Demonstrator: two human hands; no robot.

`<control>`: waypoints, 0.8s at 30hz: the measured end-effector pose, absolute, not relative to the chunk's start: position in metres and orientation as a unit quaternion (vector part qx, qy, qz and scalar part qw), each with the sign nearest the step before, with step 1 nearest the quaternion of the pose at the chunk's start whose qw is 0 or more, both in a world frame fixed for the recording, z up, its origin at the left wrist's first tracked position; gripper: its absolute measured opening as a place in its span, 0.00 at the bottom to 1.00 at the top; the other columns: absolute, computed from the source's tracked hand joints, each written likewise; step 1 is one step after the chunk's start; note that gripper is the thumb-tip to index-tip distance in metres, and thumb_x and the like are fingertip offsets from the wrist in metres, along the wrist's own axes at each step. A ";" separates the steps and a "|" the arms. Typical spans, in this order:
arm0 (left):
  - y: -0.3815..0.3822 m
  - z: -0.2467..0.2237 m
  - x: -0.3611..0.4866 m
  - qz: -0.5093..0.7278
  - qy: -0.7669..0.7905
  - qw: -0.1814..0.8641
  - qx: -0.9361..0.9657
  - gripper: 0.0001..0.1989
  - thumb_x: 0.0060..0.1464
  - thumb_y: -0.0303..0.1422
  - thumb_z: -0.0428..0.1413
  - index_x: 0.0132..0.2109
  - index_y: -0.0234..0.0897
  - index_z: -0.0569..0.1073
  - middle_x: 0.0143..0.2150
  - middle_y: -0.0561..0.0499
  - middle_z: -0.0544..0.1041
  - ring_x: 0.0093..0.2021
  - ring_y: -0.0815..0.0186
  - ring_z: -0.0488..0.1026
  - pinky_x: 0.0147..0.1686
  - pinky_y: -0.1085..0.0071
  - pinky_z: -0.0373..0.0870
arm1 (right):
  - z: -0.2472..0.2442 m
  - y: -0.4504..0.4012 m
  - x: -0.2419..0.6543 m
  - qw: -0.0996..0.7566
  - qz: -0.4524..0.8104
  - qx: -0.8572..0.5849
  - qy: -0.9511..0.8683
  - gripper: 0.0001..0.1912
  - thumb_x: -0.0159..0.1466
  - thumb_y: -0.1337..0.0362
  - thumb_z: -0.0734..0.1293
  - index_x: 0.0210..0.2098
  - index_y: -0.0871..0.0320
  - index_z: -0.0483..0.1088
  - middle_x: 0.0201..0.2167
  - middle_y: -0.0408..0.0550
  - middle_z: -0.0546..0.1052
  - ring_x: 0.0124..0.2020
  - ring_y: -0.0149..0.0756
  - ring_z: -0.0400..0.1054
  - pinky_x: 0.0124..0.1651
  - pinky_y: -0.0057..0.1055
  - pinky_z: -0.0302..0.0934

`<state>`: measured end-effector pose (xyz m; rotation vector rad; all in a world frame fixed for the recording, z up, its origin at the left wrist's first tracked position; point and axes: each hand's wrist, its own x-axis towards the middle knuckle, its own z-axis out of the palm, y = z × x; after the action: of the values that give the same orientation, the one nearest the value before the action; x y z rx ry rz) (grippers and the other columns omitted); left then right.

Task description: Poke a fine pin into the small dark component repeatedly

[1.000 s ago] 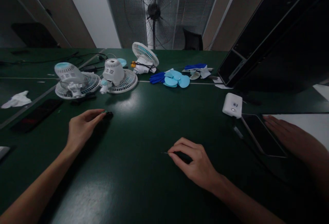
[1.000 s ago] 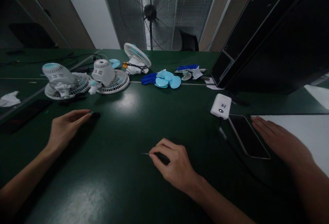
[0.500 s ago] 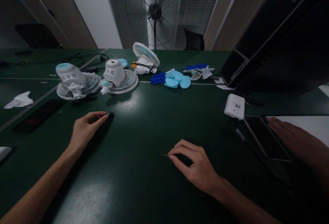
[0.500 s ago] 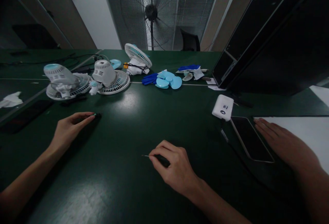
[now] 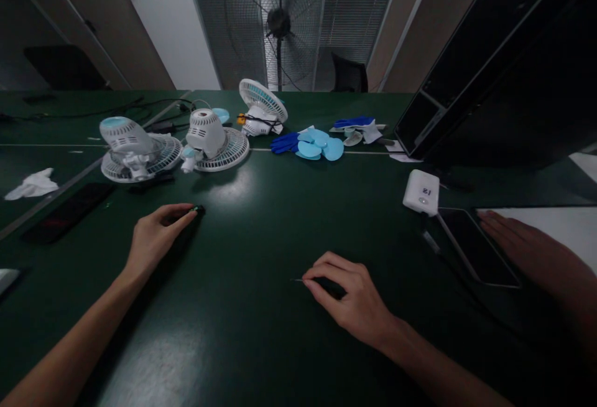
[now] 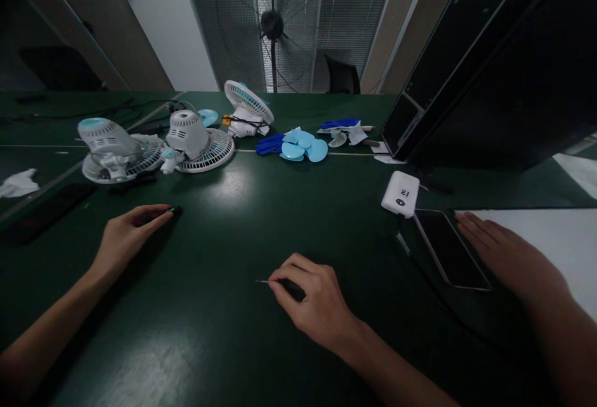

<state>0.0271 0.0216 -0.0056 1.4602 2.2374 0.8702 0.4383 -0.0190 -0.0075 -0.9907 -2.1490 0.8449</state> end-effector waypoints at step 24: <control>-0.006 -0.010 0.181 0.220 0.453 0.314 0.805 0.08 0.64 0.39 0.59 0.49 0.46 0.78 0.47 0.49 0.81 0.47 0.58 0.74 0.48 0.58 0.65 | -0.008 -0.016 0.452 0.286 0.263 -0.414 -0.823 0.08 0.71 0.66 0.68 0.46 0.53 0.80 0.41 0.46 0.79 0.37 0.34 0.75 0.40 0.31 0.69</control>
<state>0.1815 -0.0059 -0.0105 2.1216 1.1928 0.5810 0.4520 -0.0158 -0.0079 -1.1073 -2.1999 0.7043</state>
